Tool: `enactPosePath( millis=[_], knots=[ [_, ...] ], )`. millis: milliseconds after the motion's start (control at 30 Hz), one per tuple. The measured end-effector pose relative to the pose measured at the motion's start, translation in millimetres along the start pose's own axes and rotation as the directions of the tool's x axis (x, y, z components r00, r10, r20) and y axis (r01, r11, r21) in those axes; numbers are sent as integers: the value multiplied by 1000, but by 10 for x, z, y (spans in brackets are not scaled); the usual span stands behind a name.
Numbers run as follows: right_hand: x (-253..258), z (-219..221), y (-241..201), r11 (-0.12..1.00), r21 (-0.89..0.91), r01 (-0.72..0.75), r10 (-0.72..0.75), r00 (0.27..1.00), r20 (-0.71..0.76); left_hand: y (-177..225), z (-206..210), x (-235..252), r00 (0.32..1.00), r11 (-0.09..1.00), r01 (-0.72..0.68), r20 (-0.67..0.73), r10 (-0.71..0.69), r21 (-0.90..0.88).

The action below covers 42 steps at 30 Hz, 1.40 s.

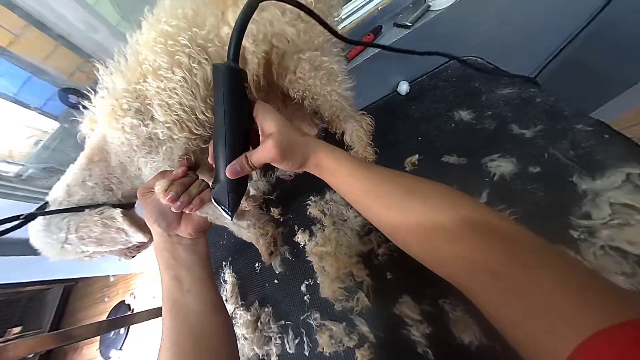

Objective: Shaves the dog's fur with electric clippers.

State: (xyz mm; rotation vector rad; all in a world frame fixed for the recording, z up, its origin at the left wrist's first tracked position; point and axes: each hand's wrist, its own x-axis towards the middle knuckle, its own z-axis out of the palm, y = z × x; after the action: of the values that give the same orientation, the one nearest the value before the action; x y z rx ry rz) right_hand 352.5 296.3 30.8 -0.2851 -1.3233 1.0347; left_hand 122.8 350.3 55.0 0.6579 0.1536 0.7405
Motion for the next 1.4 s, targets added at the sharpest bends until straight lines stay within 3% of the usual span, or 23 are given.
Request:
enactPosePath(
  millis=[100, 200, 300, 367, 433, 533, 733, 900, 967, 1133, 1267, 1333, 1400],
  knots=[
    [-31, 44, 42, 999, -21, -47, 47, 999, 24, 26, -13, 11, 1000, 1000, 11, 5, -11, -29],
    [-192, 17, 201, 961, 107, -255, 242, 963, 122, 90, -82, 1, 998, 996, 57, 17, -56, -69],
    [-302, -58, 194, 898, 85, -432, 404, 886, 228, 123, -108, -4, 998, 996, 55, 13, -55, -71],
    [-298, -99, 224, 932, 105, -346, 333, 935, 125, 133, -143, -4, 997, 994, 79, 31, -76, -80],
    [-208, -72, 273, 967, 168, -193, 207, 976, -72, 117, -152, -6, 994, 990, 101, 48, -97, -94],
    [-75, 41, 354, 948, 300, -103, 174, 960, -219, 88, -121, 2, 994, 992, 96, 67, -91, -81],
    [-177, 103, 488, 843, 491, -222, 289, 955, -64, 134, -182, 28, 987, 991, 94, 137, -81, -95],
    [-418, 66, 518, 821, 477, -312, 300, 948, 105, 110, -187, 65, 982, 983, 124, 162, -102, -133],
    [-397, 0, 400, 874, 399, -277, 267, 960, 81, 115, -170, 88, 978, 983, 128, 180, -104, -128],
    [-263, 145, 130, 975, 218, -45, 90, 975, -202, 118, -129, 117, 971, 984, 124, 220, -93, -132],
    [-517, 245, 210, 992, 126, 19, 6, 980, -198, 118, -158, 142, 982, 981, 95, 178, -64, -169],
    [-675, 306, 208, 992, 113, -47, 64, 986, -153, 131, -161, 133, 983, 985, 83, 174, -57, -150],
    [-737, 277, 120, 978, 101, -182, 185, 983, -12, 138, -155, 124, 981, 986, 88, 184, -61, -141]
  ],
)
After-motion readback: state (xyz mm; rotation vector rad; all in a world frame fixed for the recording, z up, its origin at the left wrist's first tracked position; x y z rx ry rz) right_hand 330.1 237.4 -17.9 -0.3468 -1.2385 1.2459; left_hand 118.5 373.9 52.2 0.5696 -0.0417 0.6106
